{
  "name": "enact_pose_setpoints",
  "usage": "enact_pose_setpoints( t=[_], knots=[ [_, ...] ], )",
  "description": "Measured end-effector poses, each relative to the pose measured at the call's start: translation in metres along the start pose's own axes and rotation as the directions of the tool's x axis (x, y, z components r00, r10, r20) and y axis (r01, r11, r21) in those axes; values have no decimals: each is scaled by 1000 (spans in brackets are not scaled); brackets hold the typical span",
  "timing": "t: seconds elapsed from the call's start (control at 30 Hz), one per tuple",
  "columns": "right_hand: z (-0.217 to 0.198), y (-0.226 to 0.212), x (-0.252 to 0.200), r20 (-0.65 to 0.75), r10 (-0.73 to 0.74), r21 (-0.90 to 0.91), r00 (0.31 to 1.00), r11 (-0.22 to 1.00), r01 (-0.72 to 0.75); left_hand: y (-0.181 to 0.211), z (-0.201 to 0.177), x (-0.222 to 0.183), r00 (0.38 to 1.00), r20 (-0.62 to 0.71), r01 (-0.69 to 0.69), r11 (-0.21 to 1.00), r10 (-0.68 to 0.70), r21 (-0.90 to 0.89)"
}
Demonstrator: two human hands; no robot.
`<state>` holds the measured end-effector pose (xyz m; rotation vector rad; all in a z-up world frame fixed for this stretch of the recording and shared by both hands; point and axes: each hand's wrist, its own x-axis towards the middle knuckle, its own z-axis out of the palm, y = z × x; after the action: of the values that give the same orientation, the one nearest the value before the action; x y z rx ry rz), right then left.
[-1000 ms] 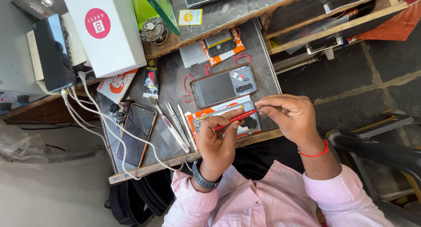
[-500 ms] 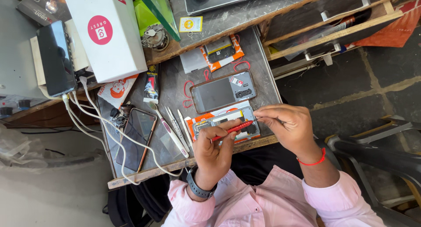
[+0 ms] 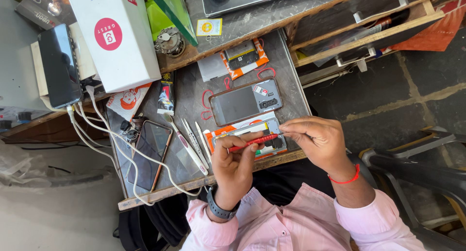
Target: The person uses a red screwdriver to manipulate internal components of a disassembled smartphone. They then apply adhesive from a tube to the edges of the phone's back cover and place the cover onto the device chassis.
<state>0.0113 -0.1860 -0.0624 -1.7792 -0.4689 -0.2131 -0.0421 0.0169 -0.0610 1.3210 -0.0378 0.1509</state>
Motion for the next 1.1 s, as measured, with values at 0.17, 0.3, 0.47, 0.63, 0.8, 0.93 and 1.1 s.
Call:
enact_pose_setpoints(
  t=[0.17,0.3,0.47,0.63,0.8,0.93,1.1],
  knots=[
    [0,-2,1,3,-35,-54,999,998,35,-4,3,3,999,-51,13,1000,-13,-2],
    [0,-5,3,13,-63,-94,998,994,64,-5,5,7,997,-73,35,999,-35,0],
    [1,-8,4,39,-71,-134,997,988,76,-5,9,12,993,-41,109,986,-114,-126],
    [3,-13,9,45,-23,-166,999,986,30,7,7,10,987,-28,147,970,-156,-195],
    [3,-16,16,147,150,-241,978,964,-112,26,-9,-2,988,-108,105,991,-114,-85],
    [2,-14,22,269,234,-255,934,953,-165,42,-22,-9,995,-100,47,975,-26,218],
    [-1,-10,24,373,166,-133,913,983,-125,57,-24,-13,975,113,-215,694,190,687]
  ],
)
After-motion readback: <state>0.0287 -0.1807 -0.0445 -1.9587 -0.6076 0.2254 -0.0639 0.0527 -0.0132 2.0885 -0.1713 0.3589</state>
